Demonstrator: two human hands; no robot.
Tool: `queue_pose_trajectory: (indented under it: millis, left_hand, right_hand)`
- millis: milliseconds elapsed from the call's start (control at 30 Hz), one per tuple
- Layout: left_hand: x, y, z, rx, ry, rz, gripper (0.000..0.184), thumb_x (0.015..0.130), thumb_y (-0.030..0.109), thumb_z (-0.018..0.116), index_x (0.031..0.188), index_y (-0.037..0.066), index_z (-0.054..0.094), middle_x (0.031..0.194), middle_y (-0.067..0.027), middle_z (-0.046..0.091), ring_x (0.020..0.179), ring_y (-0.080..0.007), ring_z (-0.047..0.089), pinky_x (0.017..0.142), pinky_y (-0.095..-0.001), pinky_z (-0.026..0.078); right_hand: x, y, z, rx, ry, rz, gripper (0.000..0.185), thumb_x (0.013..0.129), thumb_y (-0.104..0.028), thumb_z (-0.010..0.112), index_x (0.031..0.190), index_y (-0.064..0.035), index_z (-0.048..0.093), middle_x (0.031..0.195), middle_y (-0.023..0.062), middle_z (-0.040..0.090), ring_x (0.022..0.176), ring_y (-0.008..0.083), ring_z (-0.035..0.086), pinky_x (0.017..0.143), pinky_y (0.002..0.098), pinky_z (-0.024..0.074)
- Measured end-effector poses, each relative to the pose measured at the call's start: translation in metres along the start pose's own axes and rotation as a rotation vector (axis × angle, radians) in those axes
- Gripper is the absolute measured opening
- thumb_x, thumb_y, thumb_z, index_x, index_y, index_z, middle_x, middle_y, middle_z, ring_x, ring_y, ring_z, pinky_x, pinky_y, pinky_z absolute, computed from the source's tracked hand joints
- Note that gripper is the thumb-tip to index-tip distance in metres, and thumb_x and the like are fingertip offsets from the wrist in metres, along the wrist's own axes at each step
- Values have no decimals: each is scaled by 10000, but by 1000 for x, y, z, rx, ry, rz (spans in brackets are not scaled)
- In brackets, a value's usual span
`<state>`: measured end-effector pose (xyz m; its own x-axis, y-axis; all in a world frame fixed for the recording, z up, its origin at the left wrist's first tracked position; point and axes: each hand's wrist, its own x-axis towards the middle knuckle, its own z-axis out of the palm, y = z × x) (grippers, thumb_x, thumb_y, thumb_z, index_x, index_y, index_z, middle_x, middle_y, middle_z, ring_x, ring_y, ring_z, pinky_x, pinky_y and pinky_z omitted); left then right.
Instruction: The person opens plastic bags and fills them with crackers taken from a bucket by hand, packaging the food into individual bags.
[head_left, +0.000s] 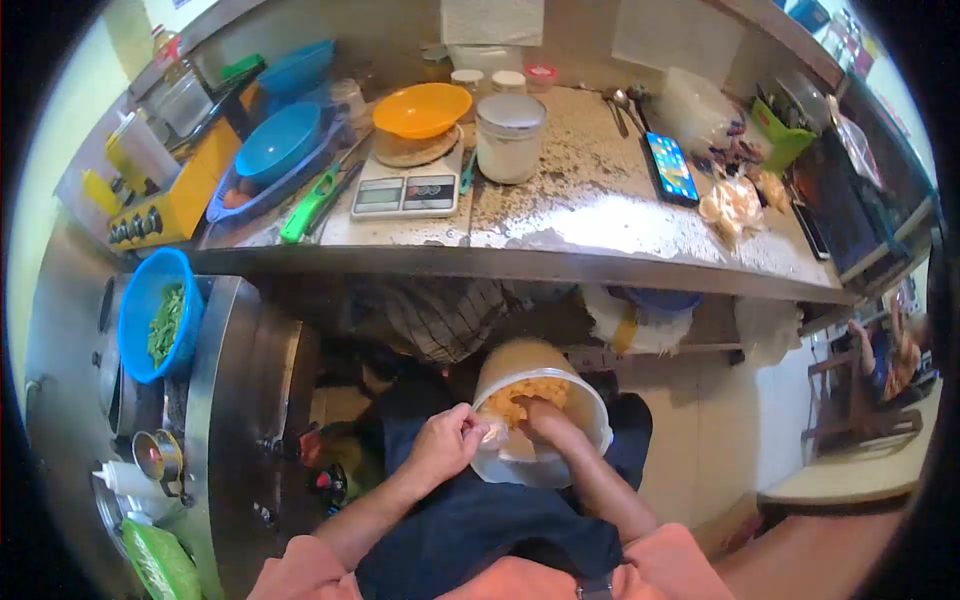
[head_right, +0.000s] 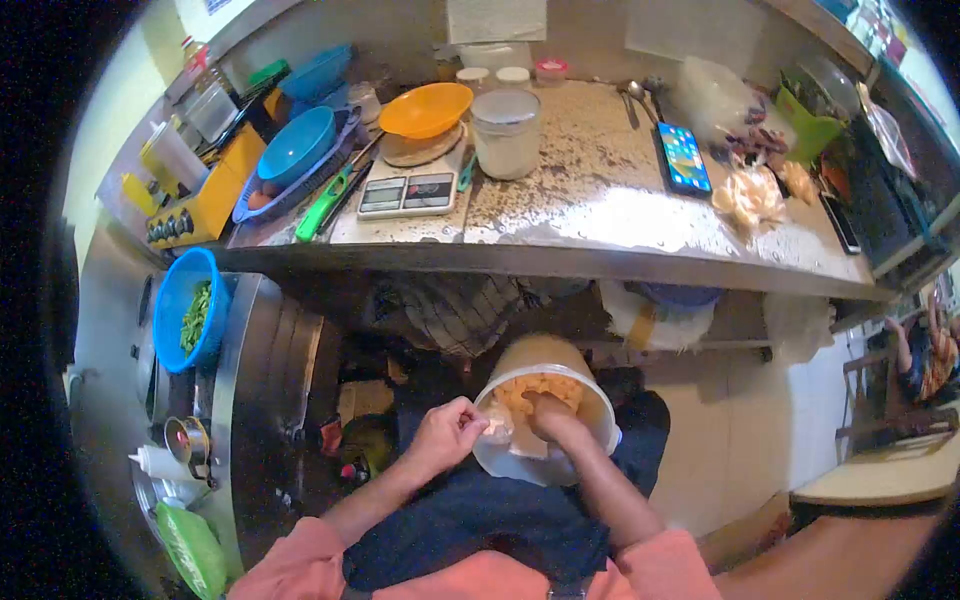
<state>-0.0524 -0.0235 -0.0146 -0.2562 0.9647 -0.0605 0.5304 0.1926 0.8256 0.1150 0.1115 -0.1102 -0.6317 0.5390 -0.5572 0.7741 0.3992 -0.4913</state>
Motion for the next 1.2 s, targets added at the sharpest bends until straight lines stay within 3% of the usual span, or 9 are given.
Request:
queue_pose_trajectory:
  millis: [100, 233, 300, 400, 467, 567, 1000, 1067, 1200]
  left_hand:
    - [-1, 6, 1, -14, -23, -75, 178, 822, 162, 691, 829, 12, 594, 688, -115, 645, 614, -177, 635, 556, -314, 485]
    - [-1, 11, 0, -87, 11, -87, 233, 816, 190, 709, 775, 18, 557, 622, -81, 606, 540, -133, 560, 520, -306, 456]
    - [-2, 11, 0, -135, 15, -104, 278, 828, 227, 698, 736, 18, 540, 587, -80, 575, 518, -124, 522, 505, -305, 438]
    - [-2, 5, 6, -91, 20, -80, 313, 832, 262, 690, 705, 19, 538, 567, -88, 558, 513, -127, 522, 493, -309, 428]
    - [-1, 3, 9, -111, 41, -35, 329, 829, 285, 690, 691, 21, 552, 556, -97, 546, 516, -124, 523, 487, -310, 420]
    - [2, 8, 6, -145, 39, -3, 303, 835, 274, 689, 710, 19, 582, 560, -82, 554, 529, -101, 517, 489, -306, 420]
    - [6, -4, 14, -398, -91, -134, 286, 896, 267, 639, 748, 23, 652, 613, -5, 603, 578, -52, 513, 528, -268, 432]
    - [7, -13, 19, -474, -155, -159, 266, 919, 227, 614, 728, 42, 616, 676, 19, 602, 635, -50, 523, 586, -243, 440]
    - [11, -13, 17, -363, -152, -88, 254, 932, 210, 589, 737, 49, 605, 685, 19, 600, 641, -52, 528, 597, -236, 441]
  right_hand:
    - [43, 22, 54, -97, 28, 30, 666, 848, -176, 594, 1454, -191, 318, 1437, 217, 373, 1227, 358, 500, 1016, 443, 406]
    - [15, -14, 25, -85, -43, 98, 748, 837, -218, 582, 1493, -244, 222, 1485, 266, 259, 1251, 382, 473, 1007, 444, 419]
    - [27, 2, 44, -69, 70, 92, 731, 818, -274, 596, 1474, -257, 273, 1451, 261, 325, 1220, 378, 503, 981, 448, 437]
    - [24, 9, 49, -215, -158, -37, 729, 790, -280, 612, 1451, -194, 319, 1438, 255, 354, 1134, 408, 558, 934, 458, 469]
    - [17, 5, 48, -156, -13, -36, 640, 759, -267, 631, 1353, -134, 431, 1279, 242, 523, 1074, 374, 598, 892, 440, 489]
    - [25, 18, 59, -98, -8, -6, 574, 750, -266, 636, 1281, -112, 479, 1163, 211, 594, 1069, 360, 603, 876, 436, 498]
    - [-14, -21, 4, -175, -173, 145, 423, 746, -304, 662, 1134, -137, 628, 1091, 148, 658, 1061, 289, 622, 902, 408, 492]
    - [-5, -6, 16, -65, -137, 90, 553, 737, -391, 670, 1199, -96, 597, 1139, 196, 636, 1029, 344, 629, 890, 418, 488]
    - [53, 72, 85, -206, -115, 43, 467, 766, -382, 640, 1114, -71, 647, 1124, 155, 657, 1027, 321, 636, 881, 417, 491]
